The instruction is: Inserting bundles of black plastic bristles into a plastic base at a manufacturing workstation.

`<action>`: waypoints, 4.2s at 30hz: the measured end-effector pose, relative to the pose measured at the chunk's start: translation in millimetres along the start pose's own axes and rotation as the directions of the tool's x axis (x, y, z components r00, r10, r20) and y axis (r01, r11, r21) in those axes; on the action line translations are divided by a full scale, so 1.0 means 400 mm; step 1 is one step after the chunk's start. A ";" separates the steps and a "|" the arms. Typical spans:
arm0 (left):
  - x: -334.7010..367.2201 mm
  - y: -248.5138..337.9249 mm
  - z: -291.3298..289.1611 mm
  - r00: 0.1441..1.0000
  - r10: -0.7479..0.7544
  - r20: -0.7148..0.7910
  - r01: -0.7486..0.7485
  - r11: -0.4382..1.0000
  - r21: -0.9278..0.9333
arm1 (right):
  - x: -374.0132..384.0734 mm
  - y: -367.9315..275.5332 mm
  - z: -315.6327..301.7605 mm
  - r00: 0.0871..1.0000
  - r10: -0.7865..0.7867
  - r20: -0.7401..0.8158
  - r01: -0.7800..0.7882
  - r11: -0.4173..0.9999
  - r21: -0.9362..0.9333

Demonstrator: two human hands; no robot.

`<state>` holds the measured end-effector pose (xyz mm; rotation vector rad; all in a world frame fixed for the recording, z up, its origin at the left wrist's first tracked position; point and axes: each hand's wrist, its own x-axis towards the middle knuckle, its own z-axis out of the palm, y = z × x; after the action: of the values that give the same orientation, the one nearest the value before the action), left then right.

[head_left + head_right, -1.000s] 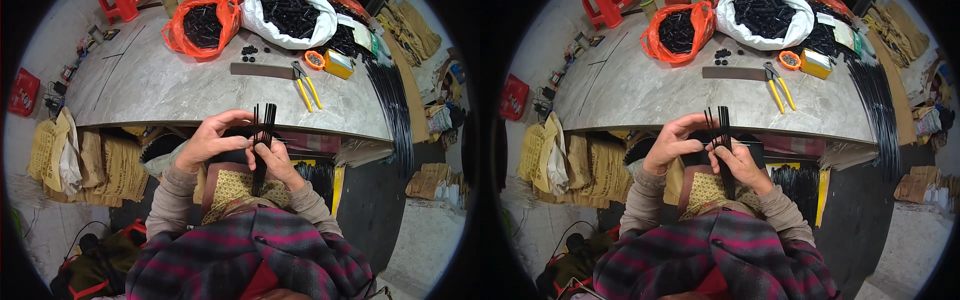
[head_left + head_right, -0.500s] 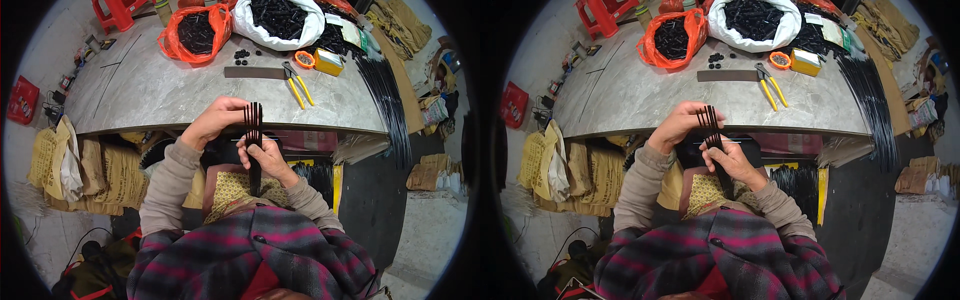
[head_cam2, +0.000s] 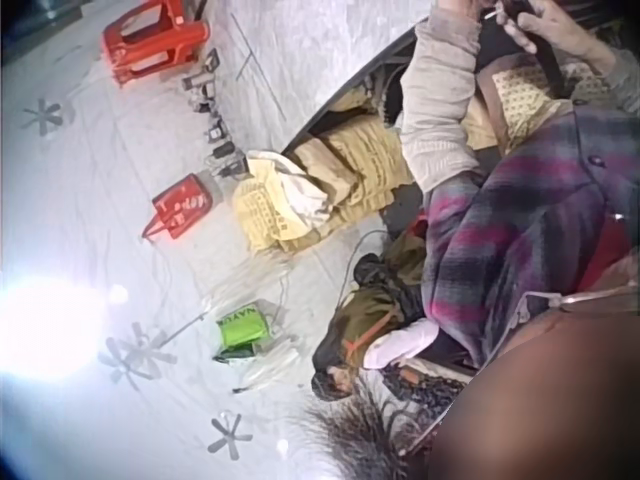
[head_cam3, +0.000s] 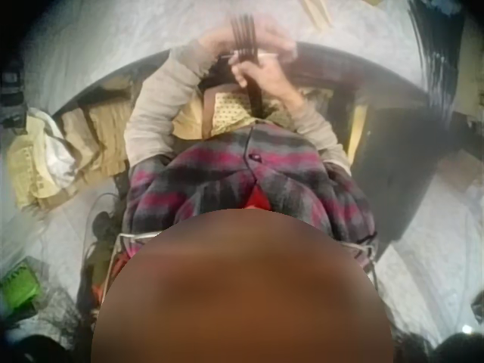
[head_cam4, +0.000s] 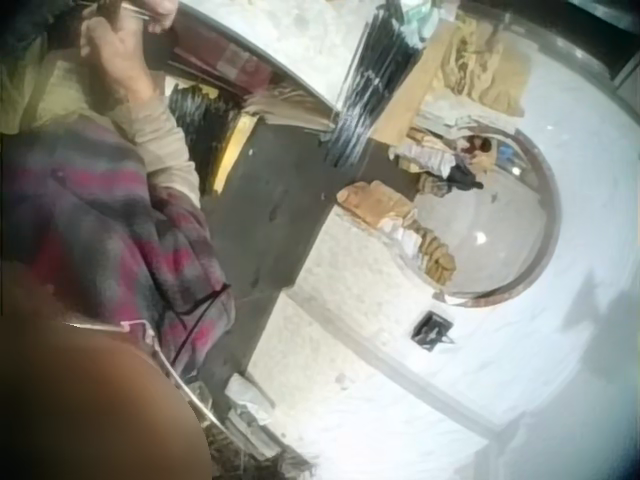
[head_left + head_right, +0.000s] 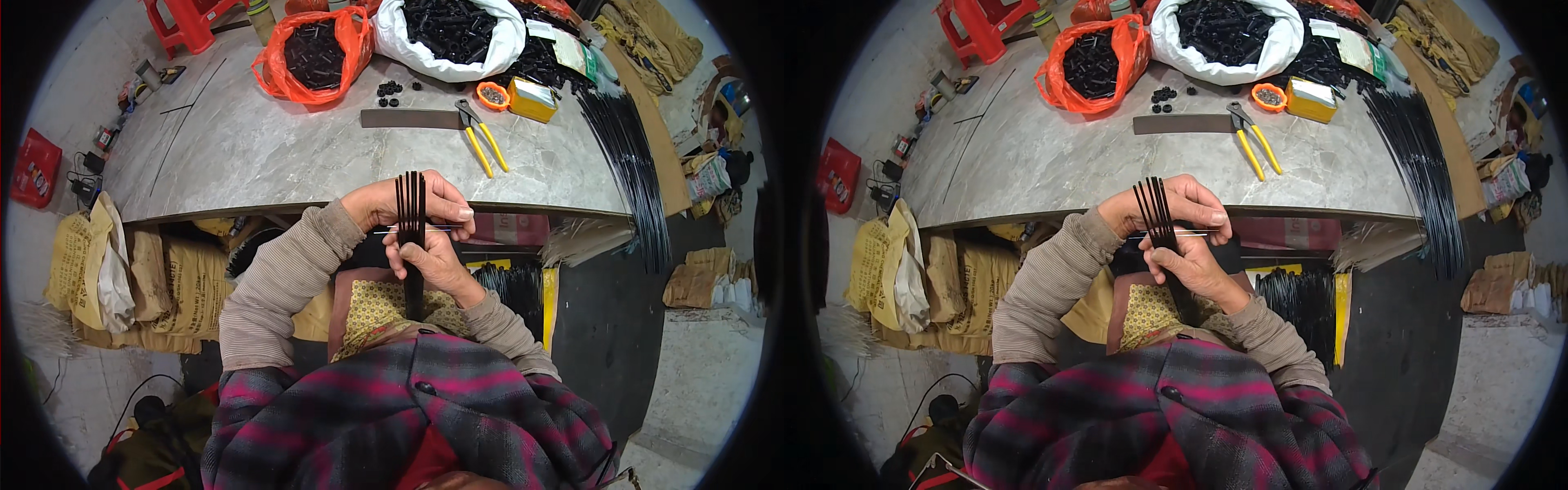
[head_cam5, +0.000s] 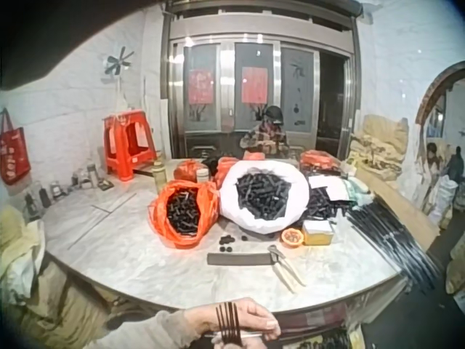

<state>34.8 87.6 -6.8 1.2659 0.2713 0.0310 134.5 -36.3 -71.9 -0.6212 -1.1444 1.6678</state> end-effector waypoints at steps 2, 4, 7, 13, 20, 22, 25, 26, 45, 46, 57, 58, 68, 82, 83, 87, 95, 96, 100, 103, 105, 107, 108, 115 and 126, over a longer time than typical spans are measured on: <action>-0.012 -0.002 0.003 1.000 0.007 -0.030 -0.007 1.000 -0.019 | 0.003 0.000 -0.001 1.000 -0.005 -0.013 0.005 1.000 -0.014; -0.031 0.011 0.015 0.996 0.026 -0.091 -0.028 0.999 -0.018 | 0.003 -0.004 0.000 0.999 -0.006 -0.035 0.006 1.000 -0.007; -0.055 0.029 0.029 0.991 0.067 -0.118 -0.067 0.998 0.007 | 0.005 -0.001 -0.005 0.997 0.005 -0.074 -0.003 1.000 0.020; -0.110 -0.028 -0.009 0.910 0.227 -0.346 -0.265 0.962 -0.067 | 0.014 0.011 -0.007 0.998 -0.048 -0.040 0.049 0.998 0.041; -0.231 0.064 0.090 0.858 0.308 -0.412 -0.349 0.937 -0.026 | 0.021 0.033 -0.016 0.998 0.004 -0.069 0.004 0.993 0.119; -0.233 0.037 0.089 0.801 0.411 -0.435 -0.388 0.910 0.145 | 0.026 0.031 -0.011 0.997 -0.069 -0.041 0.074 0.990 0.121; -0.265 0.047 0.139 0.782 0.363 -0.507 -0.366 0.925 0.098 | 0.021 -0.013 0.018 0.979 0.066 -0.193 -0.049 0.995 0.089; -0.275 0.040 0.144 0.735 0.460 -0.498 -0.377 0.888 0.263 | 0.031 0.011 0.002 0.974 0.018 -0.227 -0.011 1.000 0.029; -0.353 -0.241 0.258 0.372 0.242 -0.896 -0.539 0.842 0.004 | -0.015 0.002 0.076 0.998 0.028 -0.050 -0.028 0.999 -0.015; -0.348 -0.237 0.254 0.363 0.240 -0.900 -0.547 0.837 0.003 | -0.016 0.006 0.081 0.998 0.038 -0.042 -0.039 0.999 -0.019; -0.316 -0.166 0.171 0.513 0.284 -0.810 -0.563 0.824 -0.068 | 0.009 0.026 0.080 0.992 0.091 -0.090 -0.106 0.978 -0.180; -0.314 -0.162 0.167 0.553 0.270 -0.788 -0.556 0.824 -0.109 | 0.009 0.025 0.076 0.988 0.100 -0.114 -0.120 0.975 -0.187; -0.284 -0.148 0.151 0.607 0.226 -0.761 -0.484 0.865 -0.129 | 0.008 0.019 0.056 0.983 0.113 -0.142 -0.135 0.978 -0.158; -0.279 -0.152 0.152 0.583 0.287 -0.760 -0.424 0.905 0.016 | 0.007 0.023 0.041 0.985 0.125 -0.121 -0.147 0.970 -0.195; -0.279 -0.154 0.153 0.577 0.277 -0.769 -0.435 0.901 -0.001 | 0.006 0.023 0.043 0.982 0.140 -0.123 -0.154 0.981 -0.117; -0.276 -0.162 0.152 0.543 0.309 -0.781 -0.424 0.904 0.063 | 0.006 0.016 0.057 0.974 0.159 -0.162 -0.171 0.983 -0.067; -0.267 -0.171 0.147 0.521 0.317 -0.793 -0.431 0.899 0.077 | 0.012 0.019 0.036 0.983 0.156 -0.099 -0.164 0.984 -0.074; -0.265 -0.170 0.147 0.522 0.317 -0.791 -0.430 0.900 0.077 | 0.012 0.023 0.032 0.983 0.155 -0.100 -0.162 0.984 -0.073; -0.251 -0.183 0.148 0.498 0.303 -0.812 -0.504 0.863 0.013 | 0.011 0.037 0.025 0.978 0.164 -0.129 -0.174 0.982 -0.068; -0.246 -0.184 0.144 0.479 0.324 -0.816 -0.531 0.847 0.024 | 0.013 0.040 0.024 0.978 0.151 -0.141 -0.162 0.984 -0.074; -0.243 -0.181 0.141 0.489 0.316 -0.813 -0.537 0.844 0.005 | 0.013 0.044 0.020 0.980 0.140 -0.144 -0.153 0.985 -0.083; -0.239 -0.180 0.140 0.473 0.324 -0.819 -0.525 0.851 0.033 | 0.013 0.052 0.015 0.981 0.130 -0.147 -0.140 0.988 -0.064; -0.242 -0.178 0.139 0.474 0.322 -0.820 -0.524 0.851 0.031 | 0.014 0.050 0.016 0.980 0.131 -0.148 -0.141 0.988 -0.063; -0.249 -0.167 0.130 0.554 0.211 -0.805 -0.508 0.852 -0.127 | 0.023 0.048 0.012 0.974 0.172 -0.146 -0.174 0.985 -0.001; -0.248 -0.175 0.100 0.562 0.282 -0.777 -0.433 0.901 0.014 | 0.036 0.054 0.001 0.975 0.201 -0.094 -0.204 0.979 -0.025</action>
<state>-61.3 11.8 -43.7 1.0405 0.7262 0.9689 119.5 -25.0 -89.4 -0.8516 -1.0754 1.7746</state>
